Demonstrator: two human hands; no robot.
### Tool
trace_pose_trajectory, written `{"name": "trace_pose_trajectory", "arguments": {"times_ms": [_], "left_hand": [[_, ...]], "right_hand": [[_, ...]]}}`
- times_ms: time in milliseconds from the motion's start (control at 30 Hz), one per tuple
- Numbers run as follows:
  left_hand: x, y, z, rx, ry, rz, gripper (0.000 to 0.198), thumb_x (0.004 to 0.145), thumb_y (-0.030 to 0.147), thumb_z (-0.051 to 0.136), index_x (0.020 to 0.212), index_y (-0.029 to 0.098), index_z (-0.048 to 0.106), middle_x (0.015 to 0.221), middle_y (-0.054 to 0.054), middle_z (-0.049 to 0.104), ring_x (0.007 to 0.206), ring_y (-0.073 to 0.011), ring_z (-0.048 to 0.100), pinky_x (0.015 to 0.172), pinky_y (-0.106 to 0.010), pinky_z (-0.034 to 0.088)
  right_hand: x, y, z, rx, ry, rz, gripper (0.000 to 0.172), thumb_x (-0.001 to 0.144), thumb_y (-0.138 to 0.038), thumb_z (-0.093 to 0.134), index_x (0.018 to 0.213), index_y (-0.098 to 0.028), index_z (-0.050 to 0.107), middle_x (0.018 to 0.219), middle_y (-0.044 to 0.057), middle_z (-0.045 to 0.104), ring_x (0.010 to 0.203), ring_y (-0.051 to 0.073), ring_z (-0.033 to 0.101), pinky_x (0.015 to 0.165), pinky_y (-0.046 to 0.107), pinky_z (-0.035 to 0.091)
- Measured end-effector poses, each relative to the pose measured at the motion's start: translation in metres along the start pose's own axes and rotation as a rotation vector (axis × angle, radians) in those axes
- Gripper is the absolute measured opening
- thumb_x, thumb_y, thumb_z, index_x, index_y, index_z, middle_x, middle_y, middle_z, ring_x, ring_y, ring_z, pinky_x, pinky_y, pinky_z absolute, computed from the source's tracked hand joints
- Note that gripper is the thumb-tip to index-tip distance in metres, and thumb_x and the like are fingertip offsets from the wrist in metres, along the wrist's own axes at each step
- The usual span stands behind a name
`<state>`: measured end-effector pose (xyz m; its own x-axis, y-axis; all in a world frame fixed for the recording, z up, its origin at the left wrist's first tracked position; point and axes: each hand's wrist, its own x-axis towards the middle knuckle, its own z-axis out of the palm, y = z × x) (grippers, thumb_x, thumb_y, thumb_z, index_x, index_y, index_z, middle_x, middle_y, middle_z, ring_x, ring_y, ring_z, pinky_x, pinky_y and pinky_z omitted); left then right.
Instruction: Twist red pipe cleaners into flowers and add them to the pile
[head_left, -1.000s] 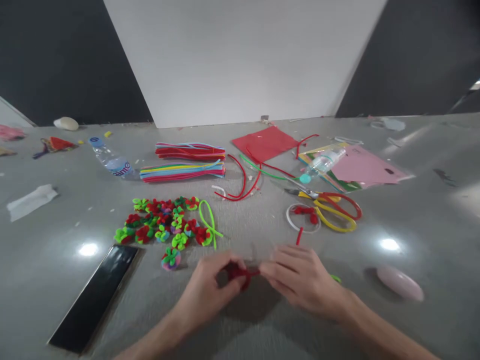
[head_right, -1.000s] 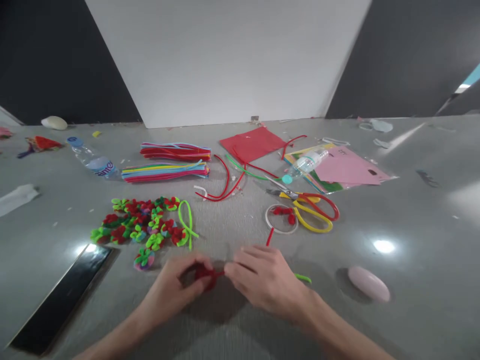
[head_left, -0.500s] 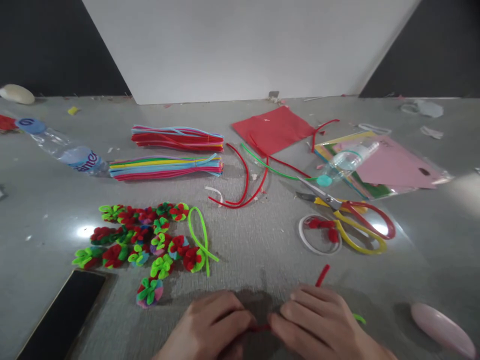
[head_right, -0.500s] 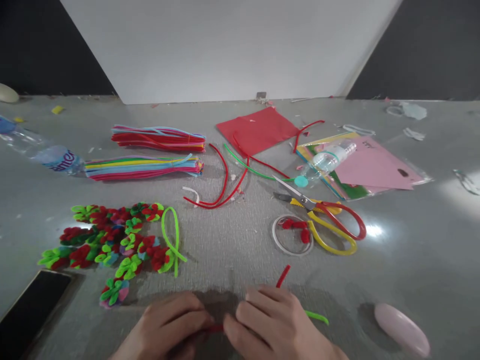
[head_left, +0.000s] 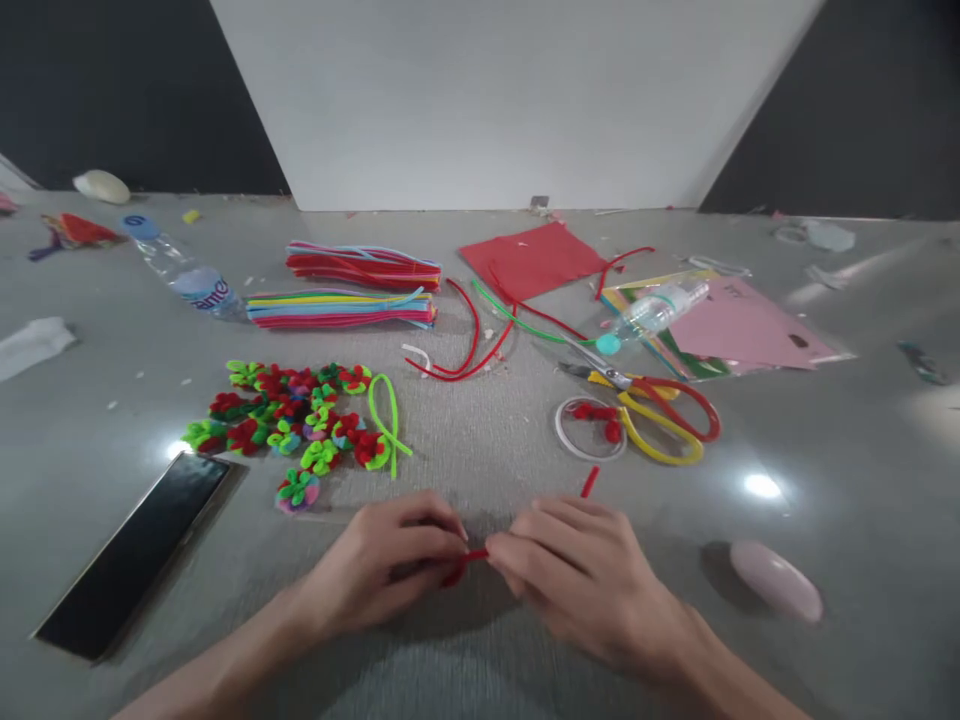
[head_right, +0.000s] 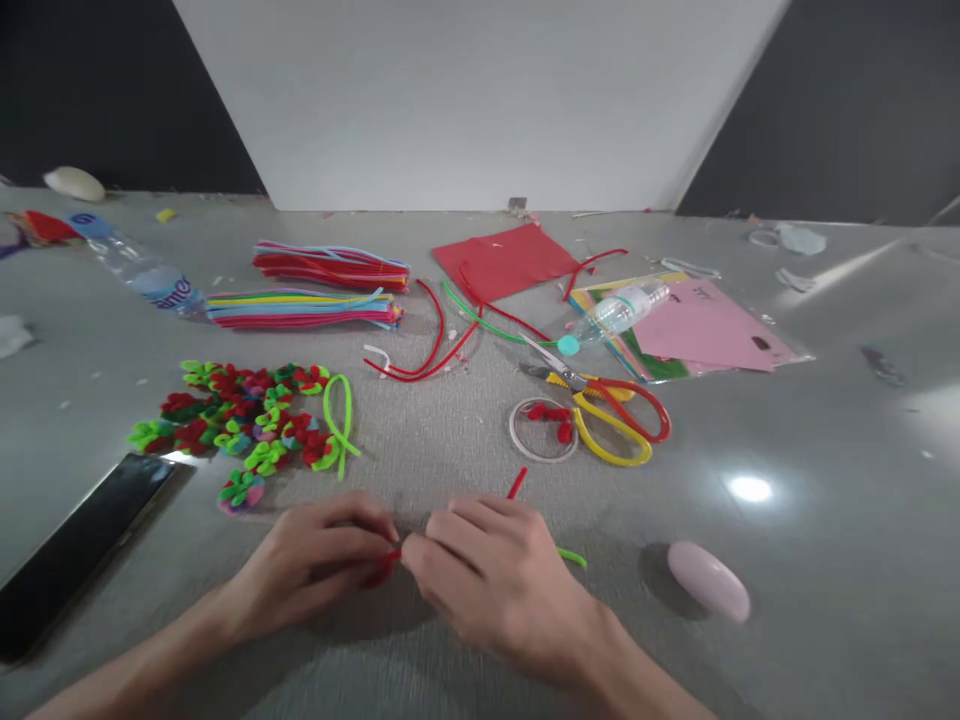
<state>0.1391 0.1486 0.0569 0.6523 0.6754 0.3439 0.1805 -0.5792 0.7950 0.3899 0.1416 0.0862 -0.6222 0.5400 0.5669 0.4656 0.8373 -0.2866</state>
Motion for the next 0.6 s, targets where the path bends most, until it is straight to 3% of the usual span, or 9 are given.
{"name": "trace_pose_trajectory", "arguments": {"times_ms": [333,467,600], "left_hand": [[-0.009,-0.001,0.003,-0.17,0.05,-0.054,0.013,0.096,0.008,0.065,0.097,0.015,0.076,0.097,-0.007,0.076,0.088,-0.0144,0.069,0.083,-0.024,0.052],[-0.008,0.0,0.0,-0.277,0.098,-0.18,0.012,0.097,0.012,0.065,0.093,0.015,0.076,0.091,-0.005,0.074,0.083,-0.0136,0.066,0.078,-0.024,0.05],[-0.004,0.001,-0.002,-0.357,0.164,-0.214,0.013,0.097,0.017,0.066,0.09,0.015,0.076,0.094,-0.006,0.073,0.087,-0.0157,0.065,0.08,-0.026,0.05]], "right_hand": [[-0.002,-0.004,0.007,-0.082,0.018,-0.008,0.022,0.11,-0.019,0.053,0.094,-0.018,0.069,0.077,0.0,0.066,0.069,0.014,0.056,0.065,0.029,0.04],[0.003,-0.004,0.014,-0.064,0.061,0.093,0.017,0.109,-0.019,0.056,0.098,-0.018,0.069,0.08,0.0,0.066,0.071,0.012,0.059,0.067,0.026,0.041],[0.013,-0.003,0.018,-0.049,0.073,0.175,0.014,0.107,-0.016,0.058,0.098,-0.019,0.069,0.082,0.0,0.068,0.071,0.011,0.06,0.066,0.025,0.041]]}}
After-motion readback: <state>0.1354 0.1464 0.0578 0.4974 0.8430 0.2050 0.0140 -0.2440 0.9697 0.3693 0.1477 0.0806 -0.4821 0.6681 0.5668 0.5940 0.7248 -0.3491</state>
